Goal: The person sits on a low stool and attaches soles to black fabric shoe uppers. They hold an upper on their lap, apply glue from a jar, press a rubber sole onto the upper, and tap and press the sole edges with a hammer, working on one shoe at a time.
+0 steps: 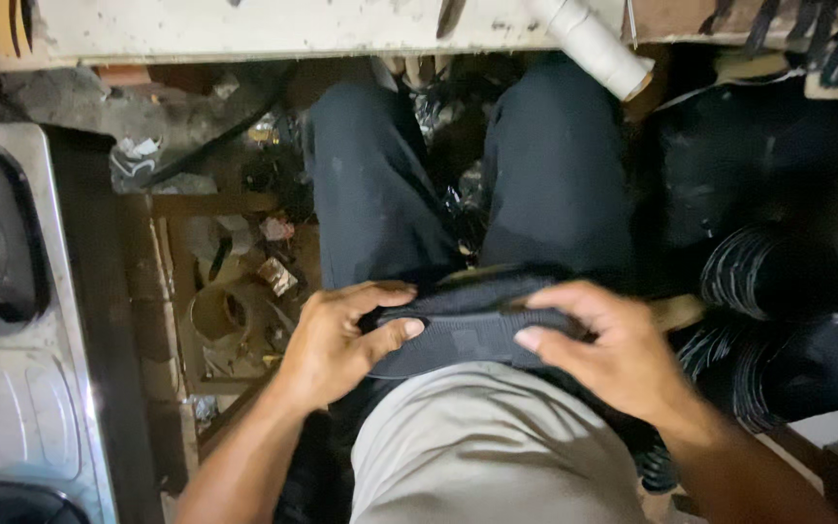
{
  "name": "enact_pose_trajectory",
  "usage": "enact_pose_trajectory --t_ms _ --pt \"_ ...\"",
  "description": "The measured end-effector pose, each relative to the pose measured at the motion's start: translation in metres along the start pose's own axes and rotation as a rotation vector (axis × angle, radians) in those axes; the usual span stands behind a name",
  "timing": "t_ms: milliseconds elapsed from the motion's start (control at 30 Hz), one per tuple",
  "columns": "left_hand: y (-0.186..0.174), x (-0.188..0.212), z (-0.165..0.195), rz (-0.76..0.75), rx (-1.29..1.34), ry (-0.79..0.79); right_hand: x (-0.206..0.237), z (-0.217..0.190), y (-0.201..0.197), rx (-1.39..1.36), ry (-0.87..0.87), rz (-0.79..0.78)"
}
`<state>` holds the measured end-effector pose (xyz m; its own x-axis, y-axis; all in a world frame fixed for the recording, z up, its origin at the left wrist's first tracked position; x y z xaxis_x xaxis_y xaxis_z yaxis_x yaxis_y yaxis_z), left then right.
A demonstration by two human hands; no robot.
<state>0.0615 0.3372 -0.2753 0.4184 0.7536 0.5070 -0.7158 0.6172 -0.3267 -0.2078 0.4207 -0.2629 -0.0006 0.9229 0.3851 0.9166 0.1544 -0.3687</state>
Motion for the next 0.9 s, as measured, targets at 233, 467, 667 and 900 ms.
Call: enact_pose_trajectory --t_ms 233,467,667,900 --pt "0.06 -0.015 0.028 0.393 0.163 0.308 -0.061 0.008 -0.028 -0.508 -0.258 0.286" --pt "0.027 -0.024 0.042 0.197 -0.192 0.129 -0.091 0.017 -0.019 -0.522 -0.197 0.154" --pt "-0.001 -0.053 0.069 0.275 0.118 0.429 -0.08 -0.01 -0.012 -0.302 -0.418 0.214" --pt "0.006 -0.072 0.078 0.24 0.237 0.454 -0.079 -0.02 -0.019 -0.23 -0.456 0.236"
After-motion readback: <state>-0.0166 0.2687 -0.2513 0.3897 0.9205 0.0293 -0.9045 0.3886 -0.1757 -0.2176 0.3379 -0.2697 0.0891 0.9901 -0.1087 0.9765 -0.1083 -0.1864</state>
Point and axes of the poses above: each hand's wrist, its own x-axis away from the middle knuckle, its own y-axis out of the palm, z = x × y, the point moved 3 cm from there along -x, towards the middle knuckle, and after that the axes turned 8 degrees about -y, right-handed, at the moved point
